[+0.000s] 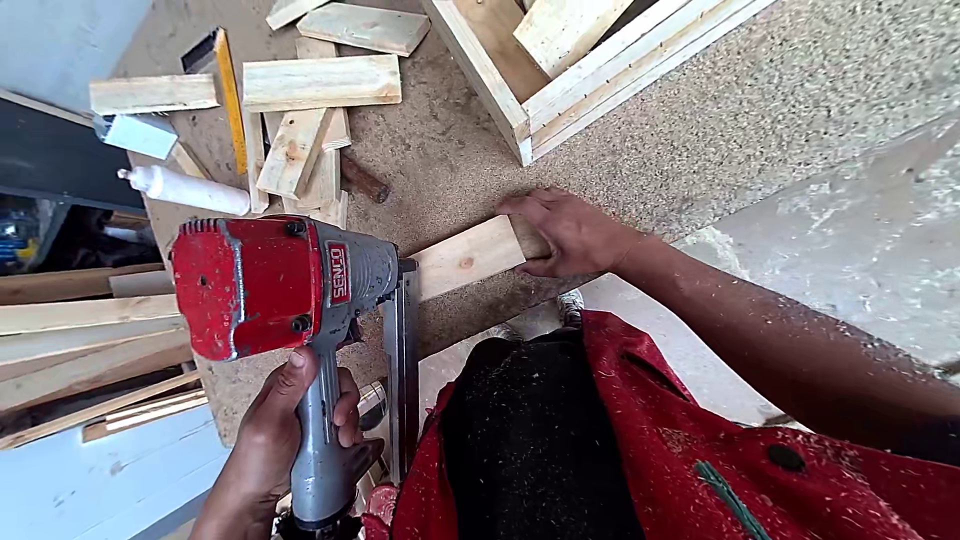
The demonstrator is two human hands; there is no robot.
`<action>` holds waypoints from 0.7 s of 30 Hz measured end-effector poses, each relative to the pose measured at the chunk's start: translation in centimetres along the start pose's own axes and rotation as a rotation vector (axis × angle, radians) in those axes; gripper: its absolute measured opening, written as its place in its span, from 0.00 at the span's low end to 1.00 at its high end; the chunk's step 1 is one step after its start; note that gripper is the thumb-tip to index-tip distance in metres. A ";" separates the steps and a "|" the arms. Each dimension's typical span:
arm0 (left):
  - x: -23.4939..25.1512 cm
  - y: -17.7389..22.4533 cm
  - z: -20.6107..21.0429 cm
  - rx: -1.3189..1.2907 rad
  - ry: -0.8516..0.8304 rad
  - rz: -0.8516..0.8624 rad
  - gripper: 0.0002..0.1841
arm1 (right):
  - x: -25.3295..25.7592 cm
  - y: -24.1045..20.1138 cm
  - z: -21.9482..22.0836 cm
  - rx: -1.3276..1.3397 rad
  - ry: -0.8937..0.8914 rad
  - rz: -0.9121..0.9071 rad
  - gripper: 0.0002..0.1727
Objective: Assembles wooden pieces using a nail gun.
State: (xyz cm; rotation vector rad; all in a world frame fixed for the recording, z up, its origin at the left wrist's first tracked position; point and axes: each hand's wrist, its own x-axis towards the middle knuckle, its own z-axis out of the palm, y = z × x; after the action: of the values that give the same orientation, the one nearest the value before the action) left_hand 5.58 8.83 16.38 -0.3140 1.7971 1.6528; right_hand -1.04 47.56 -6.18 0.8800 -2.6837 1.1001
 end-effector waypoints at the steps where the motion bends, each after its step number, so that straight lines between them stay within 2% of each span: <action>1: 0.0 0.0 0.1 -0.004 0.007 -0.002 0.38 | 0.0 0.0 0.0 -0.004 0.008 -0.011 0.49; 12: -0.4 -0.8 2.2 0.088 0.061 0.062 0.34 | -0.4 -0.1 0.0 -0.026 0.019 -0.054 0.47; 17: 0.0 -2.0 3.5 0.024 -0.034 0.088 0.36 | -0.6 -0.1 0.1 -0.022 0.038 -0.039 0.49; 21: 0.4 -2.4 4.9 0.017 -0.045 0.027 0.35 | -0.7 -0.1 0.2 -0.005 0.056 -0.044 0.50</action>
State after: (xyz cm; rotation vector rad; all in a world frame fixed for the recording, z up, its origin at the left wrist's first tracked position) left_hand 8.17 13.21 14.39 -0.2440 1.7879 1.6497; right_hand -0.37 47.69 -6.45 0.8888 -2.6081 1.0920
